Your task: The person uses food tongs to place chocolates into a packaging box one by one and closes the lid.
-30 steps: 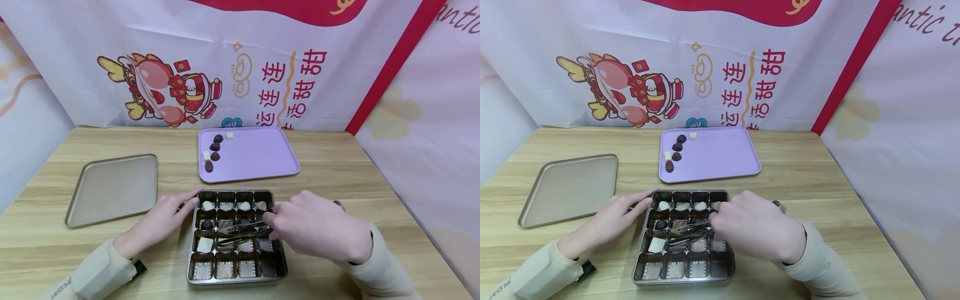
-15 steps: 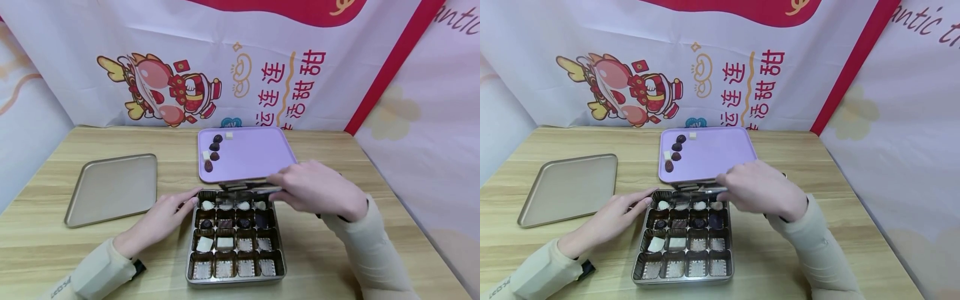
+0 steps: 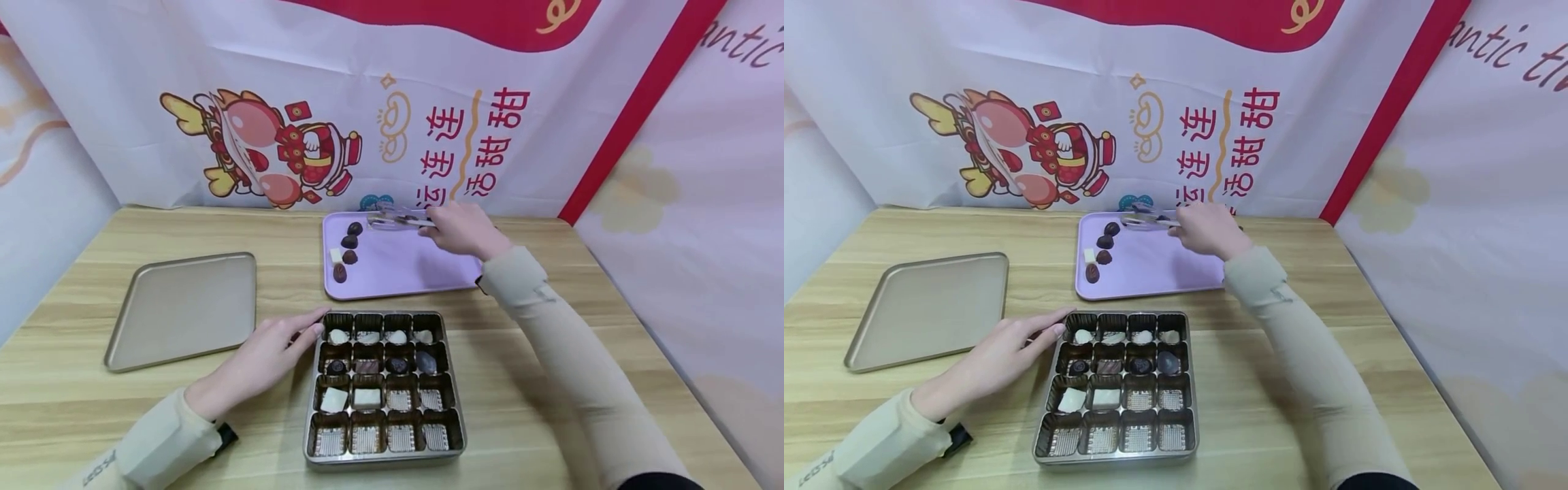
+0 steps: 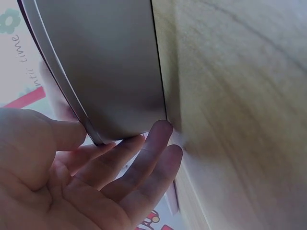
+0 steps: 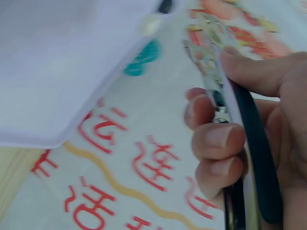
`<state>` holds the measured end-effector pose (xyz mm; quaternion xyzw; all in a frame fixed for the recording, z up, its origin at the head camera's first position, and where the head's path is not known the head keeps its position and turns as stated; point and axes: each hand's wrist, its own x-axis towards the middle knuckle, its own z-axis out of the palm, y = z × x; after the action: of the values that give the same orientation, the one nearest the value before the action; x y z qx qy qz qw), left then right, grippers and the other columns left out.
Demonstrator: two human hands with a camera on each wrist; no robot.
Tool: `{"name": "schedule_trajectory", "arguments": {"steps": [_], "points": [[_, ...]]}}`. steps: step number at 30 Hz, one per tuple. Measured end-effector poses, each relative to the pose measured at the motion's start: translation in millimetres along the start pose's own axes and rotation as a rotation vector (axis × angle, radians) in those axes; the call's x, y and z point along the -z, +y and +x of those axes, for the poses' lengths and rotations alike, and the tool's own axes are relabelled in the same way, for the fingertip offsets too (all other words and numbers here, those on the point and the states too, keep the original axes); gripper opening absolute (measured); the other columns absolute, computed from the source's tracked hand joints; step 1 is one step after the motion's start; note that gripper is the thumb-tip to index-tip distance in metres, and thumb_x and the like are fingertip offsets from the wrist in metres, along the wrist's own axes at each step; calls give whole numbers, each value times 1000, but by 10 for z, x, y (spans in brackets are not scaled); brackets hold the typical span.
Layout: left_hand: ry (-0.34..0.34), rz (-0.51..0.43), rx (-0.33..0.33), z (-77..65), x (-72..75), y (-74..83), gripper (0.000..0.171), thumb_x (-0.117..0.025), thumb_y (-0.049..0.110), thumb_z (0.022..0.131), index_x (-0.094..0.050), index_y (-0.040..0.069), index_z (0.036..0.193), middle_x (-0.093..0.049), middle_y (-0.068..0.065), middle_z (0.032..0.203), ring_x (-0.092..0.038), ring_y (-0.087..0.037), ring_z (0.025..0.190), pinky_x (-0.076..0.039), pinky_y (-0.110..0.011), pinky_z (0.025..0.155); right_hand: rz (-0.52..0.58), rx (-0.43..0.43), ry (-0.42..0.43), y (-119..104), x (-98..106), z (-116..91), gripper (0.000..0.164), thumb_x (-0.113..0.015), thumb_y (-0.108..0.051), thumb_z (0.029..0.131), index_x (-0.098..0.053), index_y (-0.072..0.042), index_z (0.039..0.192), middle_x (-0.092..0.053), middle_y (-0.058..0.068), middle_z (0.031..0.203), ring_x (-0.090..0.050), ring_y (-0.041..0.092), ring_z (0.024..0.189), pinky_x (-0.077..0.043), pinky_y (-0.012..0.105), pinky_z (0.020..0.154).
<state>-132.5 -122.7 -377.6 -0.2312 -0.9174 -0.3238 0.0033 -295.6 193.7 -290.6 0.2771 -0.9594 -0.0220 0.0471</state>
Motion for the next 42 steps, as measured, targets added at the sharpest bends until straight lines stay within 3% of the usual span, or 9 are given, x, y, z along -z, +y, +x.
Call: {"name": "schedule_trajectory", "arguments": {"steps": [1, 3, 7, 12, 20, 24, 27, 35, 42], "points": [[-5, -2, 8, 1, 0, 1, 46, -47, 33, 106, -47, 12, 146, -55, -8, 66, -62, -15, 78, -46, -52, 96, -4, -11, -9, 36, -35, 88, 30, -65, -37, 96, -59, -10, 83, -57, 4, 69, -55, 23, 61, -48, 42, 53], [-21, -1, 28, 5, 2, 4, 46, -46, 33, 106, -46, 13, 147, -38, 0, 56, -53, -11, 60, -48, -48, 92, -16, -25, -30, 90, -102, 242, 30, -65, -37, 95, -61, -10, 84, -58, 5, 71, -56, 24, 64, -49, 43, 54], [-28, -7, 44, 11, -4, 8, 46, -46, 34, 106, -46, 15, 147, -37, 3, 53, -37, -11, 45, -48, -44, 86, 3, -50, -92, 153, -206, 460, 30, -64, -37, 96, -66, -8, 91, -63, 8, 81, -59, 25, 72, -51, 46, 62], [-24, -11, 33, 10, -2, 17, 47, -46, 35, 105, -48, 13, 146, -37, 2, 54, -41, -11, 51, -46, -50, 91, 71, -82, -146, 201, -281, 586, 34, -64, -37, 96, -68, -6, 110, -67, 8, 97, -60, 24, 80, -51, 46, 73], [-19, -9, 37, 18, 1, 9, 45, -47, 32, 105, -47, 12, 146, -37, 2, 56, -45, -11, 53, -48, -46, 89, 101, -102, -182, 220, -321, 636, 28, -66, -35, 95, -64, -8, 89, -61, 7, 80, -57, 24, 74, -50, 42, 66], [-15, -15, 29, 0, -6, -4, 46, -47, 33, 105, -48, 11, 146, -37, 1, 57, -52, -12, 61, -48, -48, 93, 93, -95, -168, 207, -390, 644, 26, -65, -35, 96, -66, -9, 88, -61, 6, 82, -57, 24, 76, -50, 42, 66], [-24, -29, 28, -18, -15, -11, 47, -47, 35, 105, -48, 11, 146, -37, 2, 56, -45, -12, 52, -49, -46, 90, 85, -85, -163, 201, -451, 645, 25, -65, -35, 96, -66, -11, 90, -62, 5, 82, -58, 23, 76, -50, 42, 66], [-14, -22, 25, -29, -2, 5, 48, -45, 38, 105, -48, 13, 146, -38, 2, 57, -42, -9, 51, -46, -52, 96, 58, -94, -135, 181, -488, 655, 25, -65, -35, 96, -65, -13, 85, -62, 4, 79, -58, 22, 73, -50, 43, 65], [-7, -14, 17, -21, 10, 7, 48, -44, 39, 106, -48, 12, 146, -37, 2, 56, -53, -9, 64, -46, -52, 97, 68, -78, -122, 124, -485, 681, 26, -64, -34, 97, -67, -9, 91, -63, 6, 82, -59, 23, 76, -52, 44, 70]]}}
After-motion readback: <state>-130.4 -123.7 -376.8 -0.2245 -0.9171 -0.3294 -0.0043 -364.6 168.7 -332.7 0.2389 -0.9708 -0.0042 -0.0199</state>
